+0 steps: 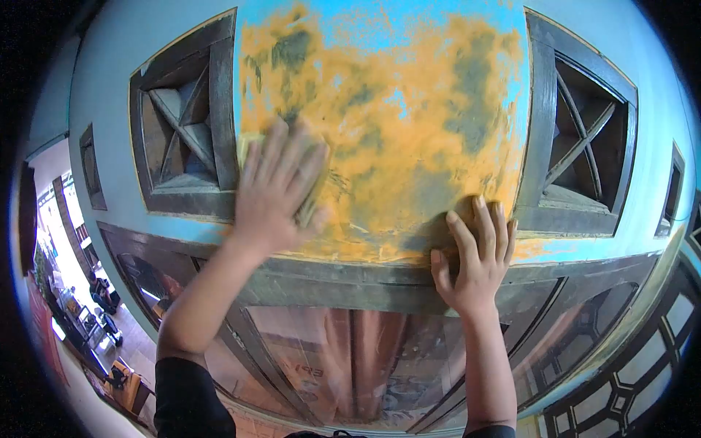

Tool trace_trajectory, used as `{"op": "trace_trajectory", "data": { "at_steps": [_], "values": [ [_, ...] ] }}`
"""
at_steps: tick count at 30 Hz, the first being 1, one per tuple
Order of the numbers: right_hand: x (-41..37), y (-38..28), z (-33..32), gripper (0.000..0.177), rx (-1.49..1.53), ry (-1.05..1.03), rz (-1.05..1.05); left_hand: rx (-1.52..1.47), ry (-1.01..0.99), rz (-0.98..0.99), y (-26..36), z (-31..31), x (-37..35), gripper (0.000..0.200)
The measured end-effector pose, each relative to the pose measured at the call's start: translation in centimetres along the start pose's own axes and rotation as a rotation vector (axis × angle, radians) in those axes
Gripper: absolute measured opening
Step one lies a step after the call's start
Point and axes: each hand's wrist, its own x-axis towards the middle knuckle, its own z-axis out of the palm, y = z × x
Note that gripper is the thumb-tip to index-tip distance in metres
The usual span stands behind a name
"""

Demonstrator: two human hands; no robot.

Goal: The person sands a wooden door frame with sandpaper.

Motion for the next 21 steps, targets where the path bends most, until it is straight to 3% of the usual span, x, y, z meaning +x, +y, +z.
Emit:
{"op": "trace_trajectory", "data": {
  "at_steps": [1, 5, 8, 12, 13, 16, 19, 21],
  "values": [
    [-0.7, -0.3, 0.2, 0.048, -0.005, 0.006, 0.01, -0.057, 0.014, 0.049, 0.1, -0.3, -0.4, 0.075],
    [-1.7, -0.9, 0.7, 0.048, -0.004, 0.021, 0.048, -0.003, 0.254, -0.109, -6.4, -1.0, 5.3, 0.073],
    [-2.0, -1.3, 1.3, 0.047, -0.002, 0.05, 0.076, 0.051, 0.319, -0.214, -6.4, 0.0, 7.2, 0.077],
    [-2.2, -1.5, 1.4, 0.047, -0.002, 0.051, 0.089, -0.174, -0.036, 0.163, 0.5, -0.6, 2.4, 0.074],
    [-2.2, -1.4, 1.4, 0.048, -0.003, 0.046, 0.086, -0.066, -0.008, 0.188, -1.0, -0.5, 3.1, 0.075],
    [-2.3, -1.3, 1.2, 0.05, -0.014, 0.018, 0.084, 0.041, 0.189, -0.056, -7.5, -0.5, 6.9, 0.086],
    [-1.4, -1.6, 0.4, 0.054, -0.039, -0.057, 0.081, 0.041, 0.325, -0.137, -8.1, 0.2, 7.5, 0.083],
    [1.2, -1.7, -1.1, 0.058, -0.086, -0.122, 0.038, -0.018, 0.116, 0.039, -2.7, 0.0, 4.6, 0.079]
  ]
}}
